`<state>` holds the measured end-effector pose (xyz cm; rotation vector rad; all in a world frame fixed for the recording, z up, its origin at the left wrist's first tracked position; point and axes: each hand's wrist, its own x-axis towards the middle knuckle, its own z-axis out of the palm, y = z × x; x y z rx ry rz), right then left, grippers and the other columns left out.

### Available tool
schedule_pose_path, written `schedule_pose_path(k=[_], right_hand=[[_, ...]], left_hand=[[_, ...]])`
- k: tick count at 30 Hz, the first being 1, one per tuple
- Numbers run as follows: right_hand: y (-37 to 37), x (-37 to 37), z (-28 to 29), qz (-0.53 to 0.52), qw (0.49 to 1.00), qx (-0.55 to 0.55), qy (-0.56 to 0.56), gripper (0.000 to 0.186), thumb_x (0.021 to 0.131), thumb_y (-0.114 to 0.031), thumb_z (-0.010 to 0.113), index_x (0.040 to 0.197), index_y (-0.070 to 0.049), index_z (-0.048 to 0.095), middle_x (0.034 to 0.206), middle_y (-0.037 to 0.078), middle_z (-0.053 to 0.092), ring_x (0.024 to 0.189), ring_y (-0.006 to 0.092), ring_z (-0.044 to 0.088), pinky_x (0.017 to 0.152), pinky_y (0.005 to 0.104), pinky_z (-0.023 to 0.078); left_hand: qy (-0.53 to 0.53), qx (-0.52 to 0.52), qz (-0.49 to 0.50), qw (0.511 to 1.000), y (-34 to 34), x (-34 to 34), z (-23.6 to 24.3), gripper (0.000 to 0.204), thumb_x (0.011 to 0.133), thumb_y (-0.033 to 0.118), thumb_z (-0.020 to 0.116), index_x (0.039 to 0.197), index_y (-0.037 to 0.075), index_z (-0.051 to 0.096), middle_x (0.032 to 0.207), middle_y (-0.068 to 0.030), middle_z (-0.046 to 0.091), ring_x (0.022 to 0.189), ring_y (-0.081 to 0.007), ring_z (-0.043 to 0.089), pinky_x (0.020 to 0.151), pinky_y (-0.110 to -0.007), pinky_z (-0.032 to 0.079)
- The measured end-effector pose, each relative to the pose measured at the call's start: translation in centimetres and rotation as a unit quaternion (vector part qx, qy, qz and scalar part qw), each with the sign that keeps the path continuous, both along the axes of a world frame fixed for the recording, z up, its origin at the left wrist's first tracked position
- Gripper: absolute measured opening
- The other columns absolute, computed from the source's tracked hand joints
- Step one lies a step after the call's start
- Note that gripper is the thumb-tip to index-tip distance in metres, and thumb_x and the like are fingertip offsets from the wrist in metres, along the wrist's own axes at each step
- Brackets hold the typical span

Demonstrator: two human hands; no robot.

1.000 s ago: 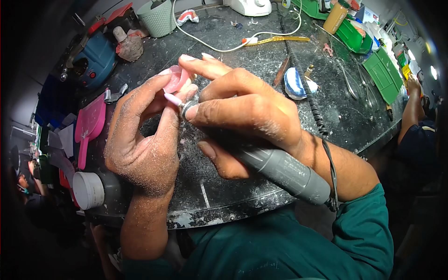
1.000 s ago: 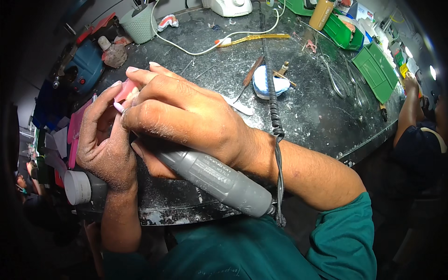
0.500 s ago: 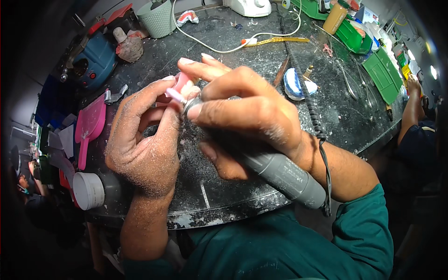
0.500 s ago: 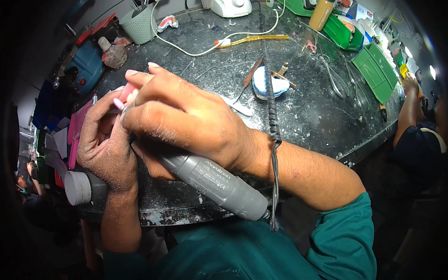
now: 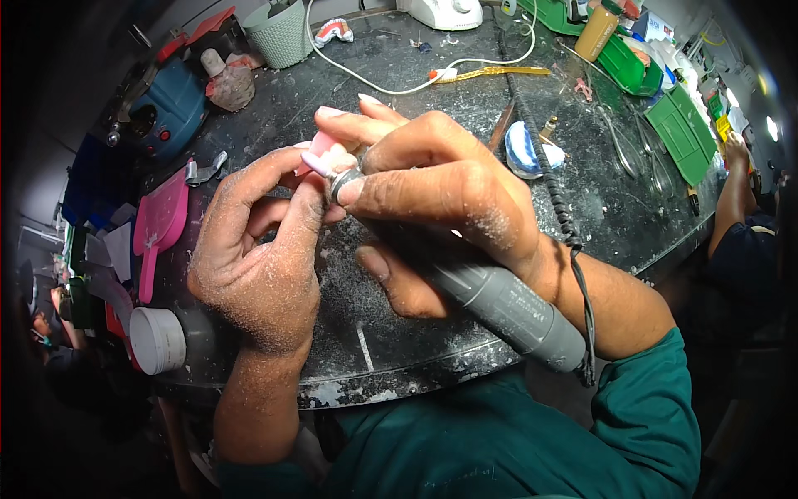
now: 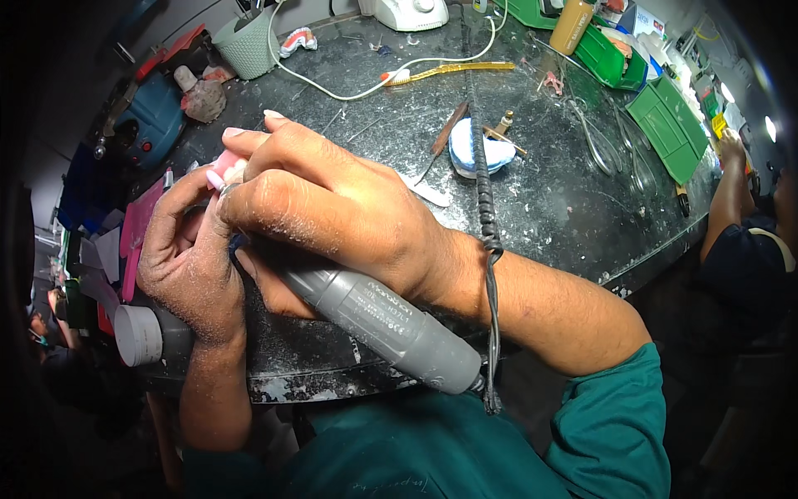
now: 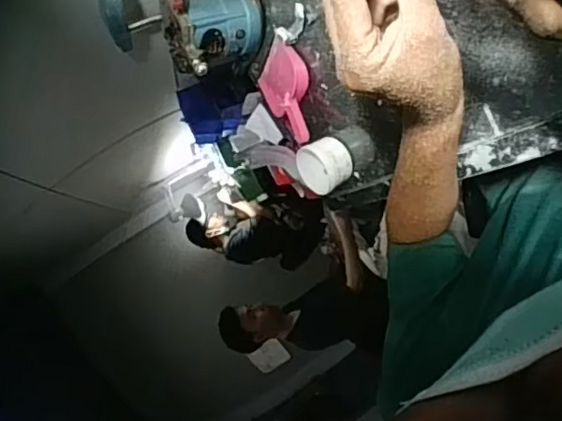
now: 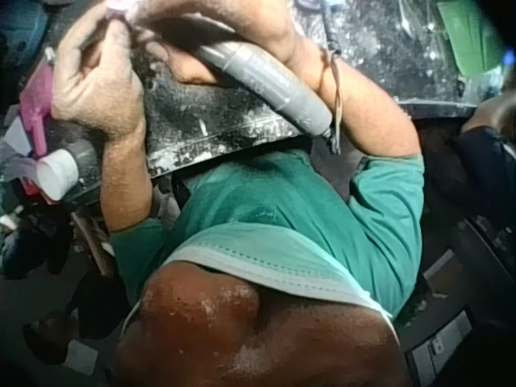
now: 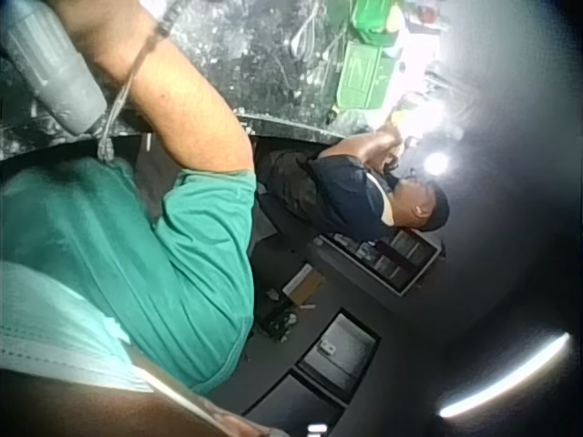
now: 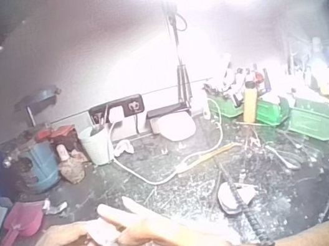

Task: The person grinds and shapes a denture using a rotary handpiece, changes the tool bit, and polishes the denture base and teeth with the rotary tool.

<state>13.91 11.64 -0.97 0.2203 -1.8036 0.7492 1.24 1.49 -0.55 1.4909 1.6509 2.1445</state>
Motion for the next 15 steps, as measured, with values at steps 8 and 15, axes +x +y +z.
schedule_pose_path(k=[8,15], right_hand=[[0.20,0.16,0.20,-0.004,1.000,0.008,0.001,0.035,0.069,-0.001,0.075,0.103,-0.004,0.063,0.099,0.011,0.063,0.109,0.0342,0.066,0.101,0.0526,0.046],[0.93,-0.14,0.11,-0.010,0.999,0.035,0.029,0.041,0.070,-0.002,0.076,0.108,-0.004,0.062,0.101,0.011,0.065,0.108,0.0337,0.066,0.101,0.0536,0.046]], left_hand=[[0.038,-0.004,0.004,0.999,0.03,-0.27,-0.27,0.027,0.082,-0.015,0.067,0.107,-0.005,0.067,0.103,-0.0118,0.067,0.088,-0.0137,0.067,0.073,-0.022,0.057],[0.000,0.000,-0.020,1.000,0.23,-0.19,-0.28,0.032,0.081,-0.015,0.068,0.111,-0.006,0.065,0.107,-0.0137,0.067,0.092,-0.0165,0.068,0.081,-0.025,0.056]])
